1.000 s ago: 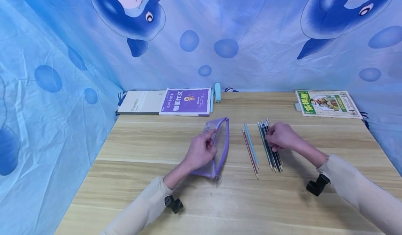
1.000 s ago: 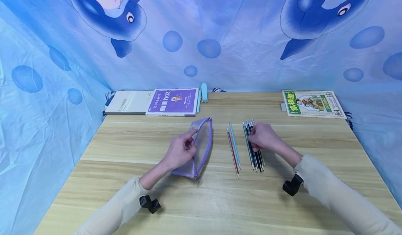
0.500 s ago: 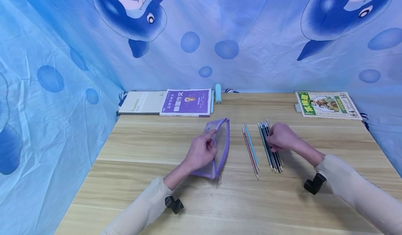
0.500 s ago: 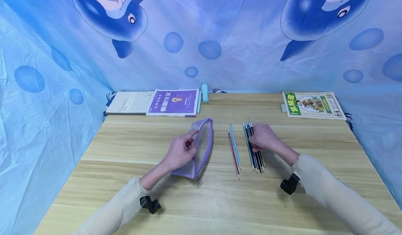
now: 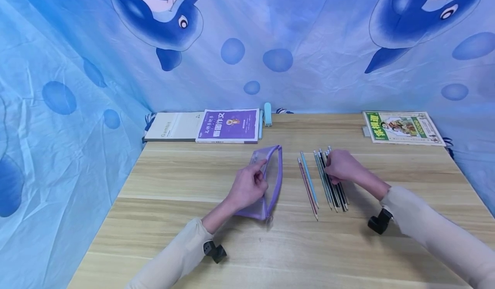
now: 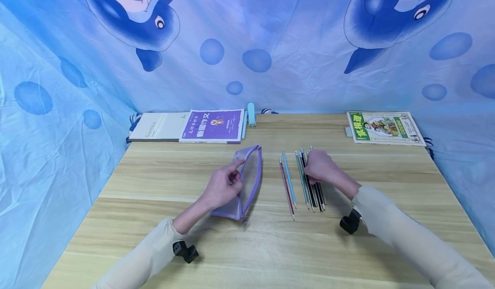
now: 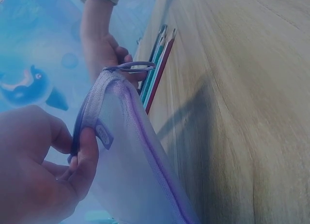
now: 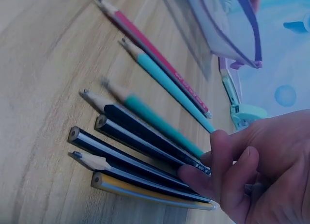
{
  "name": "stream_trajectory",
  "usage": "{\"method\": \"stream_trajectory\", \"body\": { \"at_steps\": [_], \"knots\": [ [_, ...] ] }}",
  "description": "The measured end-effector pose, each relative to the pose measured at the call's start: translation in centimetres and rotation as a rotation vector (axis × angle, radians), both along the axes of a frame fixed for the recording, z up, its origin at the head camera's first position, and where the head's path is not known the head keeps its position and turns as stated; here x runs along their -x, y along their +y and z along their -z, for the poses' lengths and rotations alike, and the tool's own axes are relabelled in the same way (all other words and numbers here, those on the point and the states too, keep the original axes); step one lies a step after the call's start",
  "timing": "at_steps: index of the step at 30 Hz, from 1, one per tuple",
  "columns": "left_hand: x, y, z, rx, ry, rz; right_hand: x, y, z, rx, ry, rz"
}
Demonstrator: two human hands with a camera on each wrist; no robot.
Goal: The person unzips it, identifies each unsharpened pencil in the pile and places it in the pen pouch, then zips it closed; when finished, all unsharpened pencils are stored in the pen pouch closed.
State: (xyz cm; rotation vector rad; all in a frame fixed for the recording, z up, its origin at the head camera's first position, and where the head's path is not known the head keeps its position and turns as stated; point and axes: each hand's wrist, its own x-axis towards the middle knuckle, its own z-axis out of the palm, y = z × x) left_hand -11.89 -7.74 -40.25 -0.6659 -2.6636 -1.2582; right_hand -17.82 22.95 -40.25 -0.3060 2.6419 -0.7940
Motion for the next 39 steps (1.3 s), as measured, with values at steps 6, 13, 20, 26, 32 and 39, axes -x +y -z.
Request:
{"method": "stream_trajectory", "body": {
  "at_steps": [6,13,20,26,32,39],
  "knots": [
    [0.0,0.0,0.1,-0.010,-0.006,0.004,0.3,-0.5,0.5,-0.049,0.043,-0.015],
    [0.0,-0.1,-0.1,-0.007,-0.011,0.003,0.5,-1.1,0.2,-0.093,0.060,-0.025],
    [0.0,-0.1,-0.1,-0.013,-0.016,0.003,0.7,-1.4,0.4,-0.113,0.063,-0.046],
    [-0.1,-0.1,0.0,-0.025,-0.030,0.012,0.8,-0.7,0.2,-0.027,0.014,-0.017],
    [-0.2,0.0,-0.1,-0.022,-0.030,0.008,0.2,-0.9,-1.6,0.149,-0.035,0.029],
    [-0.2,0.1,0.0,-0.012,-0.012,0.006,-0.6,-3.0,-3.1,0.350,-0.133,0.122]
  ]
}}
